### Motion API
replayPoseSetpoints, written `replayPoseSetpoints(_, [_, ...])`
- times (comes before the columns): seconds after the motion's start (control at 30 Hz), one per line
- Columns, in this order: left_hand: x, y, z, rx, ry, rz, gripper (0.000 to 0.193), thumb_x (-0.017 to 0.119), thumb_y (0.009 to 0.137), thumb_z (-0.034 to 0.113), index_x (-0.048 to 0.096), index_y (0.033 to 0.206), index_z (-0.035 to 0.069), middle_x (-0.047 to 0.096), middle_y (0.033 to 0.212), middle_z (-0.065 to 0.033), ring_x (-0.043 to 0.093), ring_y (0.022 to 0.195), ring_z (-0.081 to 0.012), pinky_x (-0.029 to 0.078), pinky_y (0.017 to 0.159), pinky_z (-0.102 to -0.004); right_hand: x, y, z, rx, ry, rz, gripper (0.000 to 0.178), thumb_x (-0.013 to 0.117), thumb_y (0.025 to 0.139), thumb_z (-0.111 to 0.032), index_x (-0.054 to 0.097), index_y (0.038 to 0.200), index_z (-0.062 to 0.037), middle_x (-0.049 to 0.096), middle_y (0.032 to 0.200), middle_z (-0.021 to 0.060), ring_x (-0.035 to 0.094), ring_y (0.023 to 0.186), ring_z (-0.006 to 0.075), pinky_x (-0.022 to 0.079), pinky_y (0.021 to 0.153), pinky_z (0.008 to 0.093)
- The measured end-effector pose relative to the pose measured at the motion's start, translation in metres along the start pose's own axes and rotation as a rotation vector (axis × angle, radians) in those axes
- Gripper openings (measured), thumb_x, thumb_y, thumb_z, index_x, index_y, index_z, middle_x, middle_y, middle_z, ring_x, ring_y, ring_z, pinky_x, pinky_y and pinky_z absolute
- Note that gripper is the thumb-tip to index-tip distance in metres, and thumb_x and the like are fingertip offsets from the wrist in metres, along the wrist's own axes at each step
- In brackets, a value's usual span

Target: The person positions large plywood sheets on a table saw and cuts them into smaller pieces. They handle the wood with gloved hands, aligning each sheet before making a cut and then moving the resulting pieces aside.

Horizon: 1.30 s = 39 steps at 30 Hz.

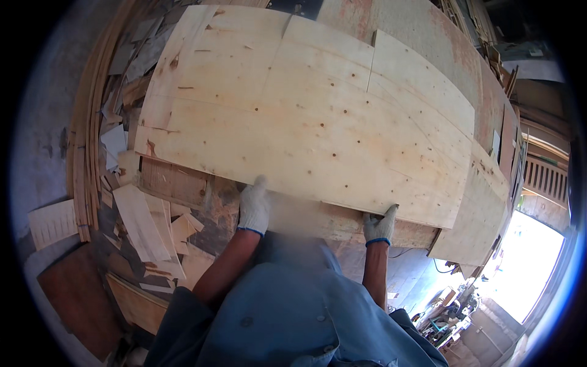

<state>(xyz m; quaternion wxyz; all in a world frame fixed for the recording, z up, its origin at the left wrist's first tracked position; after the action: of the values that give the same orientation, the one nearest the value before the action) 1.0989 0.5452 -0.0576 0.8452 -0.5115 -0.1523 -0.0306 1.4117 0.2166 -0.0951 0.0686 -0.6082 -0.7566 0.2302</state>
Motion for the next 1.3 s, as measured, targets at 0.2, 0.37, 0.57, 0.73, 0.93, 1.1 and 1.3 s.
replayPoseSetpoints(0.2, [0.014,-0.007,0.010,0.046,-0.039,-0.033,0.039,0.060,0.095,0.024,0.046,0.126,0.004,0.057,0.122,-0.0197,0.060,0.111,-0.0420,0.051,0.091,-0.0587,0.031,-0.013,-0.037,0.077,0.165,-0.018,0.050,0.052,0.098,-0.050,0.056,0.128,-0.0100,0.061,0.124,0.0085,0.057,0.112,0.0257,0.051,0.091,0.0428])
replayPoseSetpoints(0.37, [0.024,-0.011,0.018,0.039,-0.022,-0.020,0.038,0.059,0.096,0.025,0.045,0.124,0.003,0.057,0.118,-0.0192,0.061,0.105,-0.0407,0.054,0.085,-0.0547,0.087,-0.054,-0.113,0.410,0.513,0.138,0.048,0.054,0.097,-0.050,0.058,0.125,-0.0102,0.062,0.120,0.0078,0.058,0.109,0.0251,0.052,0.089,0.0419])
replayPoseSetpoints(0.57, [0.032,-0.024,0.033,0.095,0.196,0.097,0.026,0.059,0.097,0.033,0.060,0.098,0.006,0.054,0.074,-0.0033,0.053,0.066,-0.0183,0.048,0.058,-0.0354,0.102,-0.067,-0.133,0.509,0.613,0.092,0.047,0.056,0.096,-0.052,0.061,0.119,-0.0118,0.065,0.111,0.0074,0.062,0.100,0.0243,0.055,0.080,0.0405])
replayPoseSetpoints(0.73, [0.048,-0.044,0.048,0.071,0.284,-0.002,0.037,0.053,0.099,0.029,0.050,0.124,0.001,0.058,0.108,-0.0160,0.063,0.087,-0.0308,0.056,0.074,-0.0405,0.077,-0.038,-0.092,0.425,0.608,0.043,0.055,0.054,0.097,-0.051,0.050,0.133,-0.0087,0.057,0.125,0.0118,0.056,0.112,0.0291,0.052,0.091,0.0455])
replayPoseSetpoints(0.93, [0.043,-0.047,0.053,0.061,0.290,-0.121,0.047,0.047,0.101,0.034,0.046,0.134,0.001,0.060,0.121,-0.0253,0.067,0.097,-0.0358,0.059,0.079,-0.0419,0.064,-0.039,-0.078,0.255,0.325,-0.054,0.053,0.054,0.098,-0.047,0.051,0.133,-0.0069,0.057,0.126,0.0123,0.058,0.114,0.0288,0.054,0.090,0.0449])
replayPoseSetpoints(1.1, [0.047,-0.054,0.062,0.055,0.448,-0.121,0.047,0.047,0.101,0.041,0.055,0.118,-0.002,0.068,0.092,-0.0230,0.069,0.071,-0.0279,0.057,0.060,-0.0355,0.080,-0.045,-0.099,0.460,0.555,0.078,0.053,0.056,0.097,-0.050,0.053,0.132,-0.0098,0.060,0.123,0.0082,0.060,0.109,0.0267,0.053,0.087,0.0444])
replayPoseSetpoints(1.3, [0.037,-0.045,0.068,0.080,0.570,-0.136,0.053,0.050,0.099,0.047,0.057,0.100,-0.005,0.065,0.070,-0.0156,0.058,0.049,-0.0172,0.045,0.043,-0.0271,0.083,-0.043,-0.103,0.454,0.535,0.101,0.047,0.057,0.096,-0.051,0.057,0.125,-0.0137,0.063,0.116,0.0065,0.061,0.103,0.0237,0.052,0.082,0.0430])
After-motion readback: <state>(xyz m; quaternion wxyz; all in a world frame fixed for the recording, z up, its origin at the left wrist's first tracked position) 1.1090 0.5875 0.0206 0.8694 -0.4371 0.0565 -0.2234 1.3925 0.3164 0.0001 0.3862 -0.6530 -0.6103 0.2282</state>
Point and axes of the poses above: each hand's wrist, its own y-axis towards the middle knuckle, its own x-axis out of the palm, z = x × y, the point moved 3 cm from there along y, towards the middle knuckle
